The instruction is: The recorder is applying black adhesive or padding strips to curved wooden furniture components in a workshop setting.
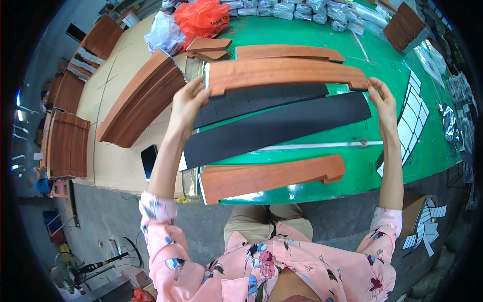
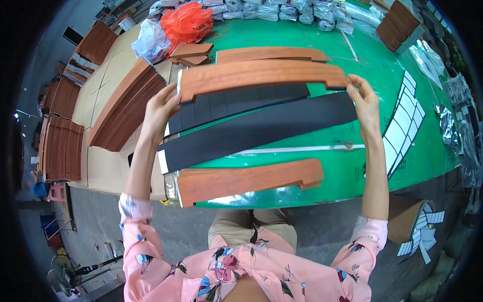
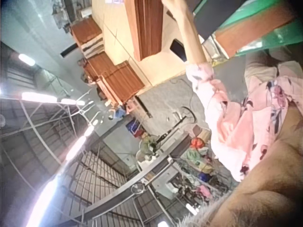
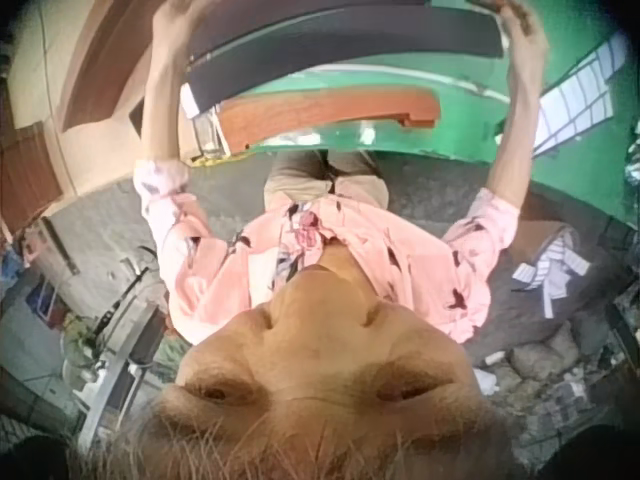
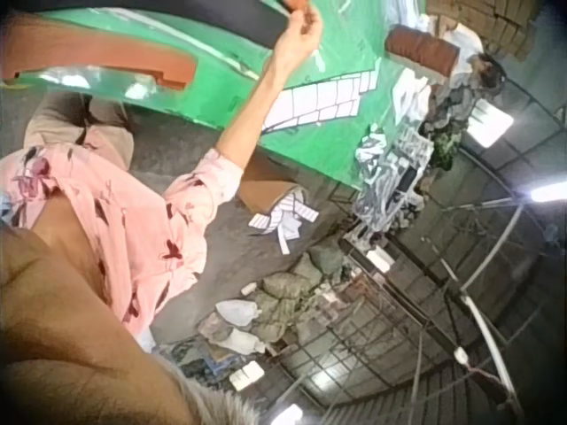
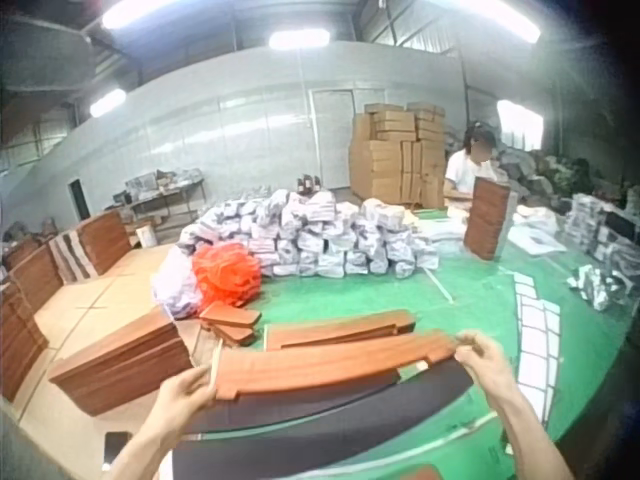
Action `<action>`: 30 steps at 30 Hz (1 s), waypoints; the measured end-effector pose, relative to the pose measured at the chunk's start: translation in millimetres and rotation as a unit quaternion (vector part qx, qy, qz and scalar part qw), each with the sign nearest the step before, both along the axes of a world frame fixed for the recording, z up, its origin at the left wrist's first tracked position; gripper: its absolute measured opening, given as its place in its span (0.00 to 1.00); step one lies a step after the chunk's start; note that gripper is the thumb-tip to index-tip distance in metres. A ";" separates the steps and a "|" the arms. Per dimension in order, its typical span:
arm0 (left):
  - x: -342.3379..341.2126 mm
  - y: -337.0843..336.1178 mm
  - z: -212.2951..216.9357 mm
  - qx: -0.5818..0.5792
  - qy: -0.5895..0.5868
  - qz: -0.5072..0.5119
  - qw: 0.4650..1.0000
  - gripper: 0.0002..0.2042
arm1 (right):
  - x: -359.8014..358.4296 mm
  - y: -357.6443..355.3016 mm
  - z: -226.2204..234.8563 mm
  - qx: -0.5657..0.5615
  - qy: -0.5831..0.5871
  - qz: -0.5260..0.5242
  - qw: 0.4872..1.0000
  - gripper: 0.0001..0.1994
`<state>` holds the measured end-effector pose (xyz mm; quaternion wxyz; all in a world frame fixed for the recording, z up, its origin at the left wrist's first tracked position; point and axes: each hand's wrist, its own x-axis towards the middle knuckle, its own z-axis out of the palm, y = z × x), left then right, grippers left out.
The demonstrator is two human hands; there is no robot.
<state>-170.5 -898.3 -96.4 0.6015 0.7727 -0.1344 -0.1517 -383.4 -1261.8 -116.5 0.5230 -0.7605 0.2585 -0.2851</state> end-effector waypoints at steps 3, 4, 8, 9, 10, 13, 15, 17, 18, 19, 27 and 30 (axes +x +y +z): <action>65.9 -53.6 -27.5 0.017 0.028 -0.014 0.999 0.19 | 45.4 -39.9 -12.0 -0.010 0.014 -0.010 1.000 0.17; 85.4 -69.6 -43.0 0.008 0.031 -0.010 0.999 0.18 | 58.5 -53.1 -18.0 -0.020 0.037 -0.014 0.999 0.18; 115.8 -113.7 -69.2 -0.001 0.044 0.031 0.999 0.17 | 102.4 -96.0 -46.1 -0.030 0.063 -0.013 0.997 0.18; 123.3 -117.9 -78.6 -0.006 0.053 0.037 0.998 0.17 | 111.0 -103.0 -52.6 -0.032 0.064 -0.011 0.997 0.18; 129.7 -120.1 -86.3 -0.004 0.055 0.038 0.998 0.17 | 118.5 -106.4 -58.3 -0.033 0.066 -0.008 0.997 0.18; 141.0 -124.4 -101.5 -0.015 0.054 0.049 0.997 0.20 | 135.0 -112.4 -73.4 -0.024 0.082 -0.008 0.996 0.18; 141.4 -131.0 -101.8 -0.011 0.052 0.042 0.998 0.20 | 138.8 -116.9 -80.3 -0.029 0.090 -0.011 0.995 0.18; 143.3 -131.9 -104.2 -0.006 0.048 0.038 0.998 0.20 | 141.8 -120.8 -86.0 -0.034 0.097 -0.012 0.995 0.18; 146.1 -132.4 -107.4 0.002 0.040 0.035 0.999 0.20 | 142.7 -123.9 -88.5 -0.034 0.097 -0.015 0.995 0.18; 148.4 -132.5 -110.9 0.011 0.033 0.032 0.999 0.20 | 143.8 -124.5 -90.3 -0.035 0.098 -0.017 0.994 0.18; 146.0 -134.8 -120.2 0.056 0.015 0.033 0.998 0.20 | 141.0 -127.7 -94.1 -0.048 0.110 -0.030 0.992 0.17; 143.0 -132.8 -121.2 0.072 -0.001 0.038 0.997 0.20 | 139.7 -123.0 -93.0 -0.071 0.120 -0.028 0.990 0.18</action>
